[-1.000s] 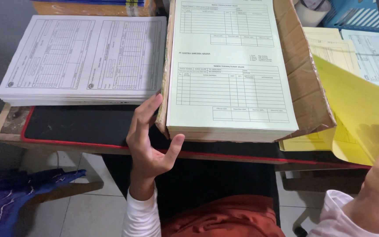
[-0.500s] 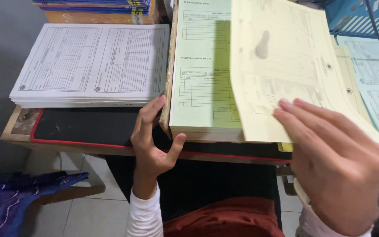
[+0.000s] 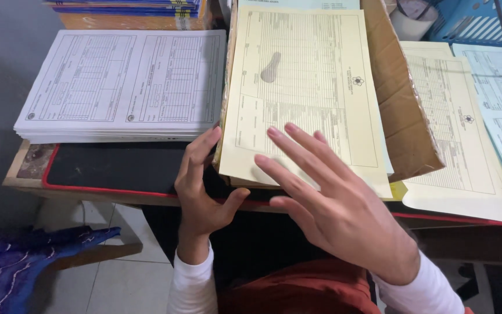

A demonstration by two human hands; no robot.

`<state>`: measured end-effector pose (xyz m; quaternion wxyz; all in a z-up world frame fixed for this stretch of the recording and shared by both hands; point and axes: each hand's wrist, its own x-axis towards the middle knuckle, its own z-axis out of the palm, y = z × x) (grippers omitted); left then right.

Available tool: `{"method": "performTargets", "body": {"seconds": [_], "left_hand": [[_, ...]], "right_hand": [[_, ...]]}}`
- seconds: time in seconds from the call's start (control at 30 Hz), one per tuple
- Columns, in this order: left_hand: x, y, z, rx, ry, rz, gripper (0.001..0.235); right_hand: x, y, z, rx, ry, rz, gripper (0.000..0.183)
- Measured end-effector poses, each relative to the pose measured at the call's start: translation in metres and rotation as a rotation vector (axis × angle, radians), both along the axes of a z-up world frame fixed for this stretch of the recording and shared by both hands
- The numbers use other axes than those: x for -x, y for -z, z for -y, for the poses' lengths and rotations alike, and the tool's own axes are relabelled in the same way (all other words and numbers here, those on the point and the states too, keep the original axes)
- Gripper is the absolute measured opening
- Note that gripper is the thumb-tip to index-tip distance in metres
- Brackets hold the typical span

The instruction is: Inspecting and flipping through stacks of printed forms

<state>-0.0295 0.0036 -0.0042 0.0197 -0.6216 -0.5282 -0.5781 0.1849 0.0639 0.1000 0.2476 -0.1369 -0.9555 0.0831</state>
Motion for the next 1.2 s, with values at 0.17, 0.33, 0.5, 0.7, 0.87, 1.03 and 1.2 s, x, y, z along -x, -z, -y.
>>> {"method": "performTargets", "body": {"seconds": [0.17,0.33,0.5,0.7,0.87,1.03,1.2], "left_hand": [[0.0,0.004,-0.001,-0.001,-0.008,0.014,0.072],[-0.003,0.006,-0.002,-0.003,-0.04,0.012,0.063],[-0.002,0.008,-0.004,-0.017,-0.061,0.023,0.051],[-0.027,0.005,-0.005,-0.005,-0.012,0.181,0.07],[-0.065,-0.009,-0.002,0.067,-0.034,0.359,0.066],[-0.055,0.004,-0.001,0.095,-0.153,0.195,0.06],[-0.052,0.0,-0.002,0.072,-0.127,0.223,0.054]], "right_hand": [[-0.057,0.011,-0.004,-0.084,0.315,-0.181,0.074],[-0.086,0.025,-0.023,-0.07,0.457,-0.225,0.108],[-0.078,0.045,-0.032,0.227,0.362,-0.521,0.084],[-0.065,0.067,-0.025,0.398,0.443,-0.828,0.079],[-0.035,0.058,-0.004,0.333,0.433,-0.595,0.09],[-0.045,0.063,-0.012,0.324,0.461,-0.569,0.081],[-0.051,0.058,-0.018,0.29,0.432,-0.511,0.07]]}}
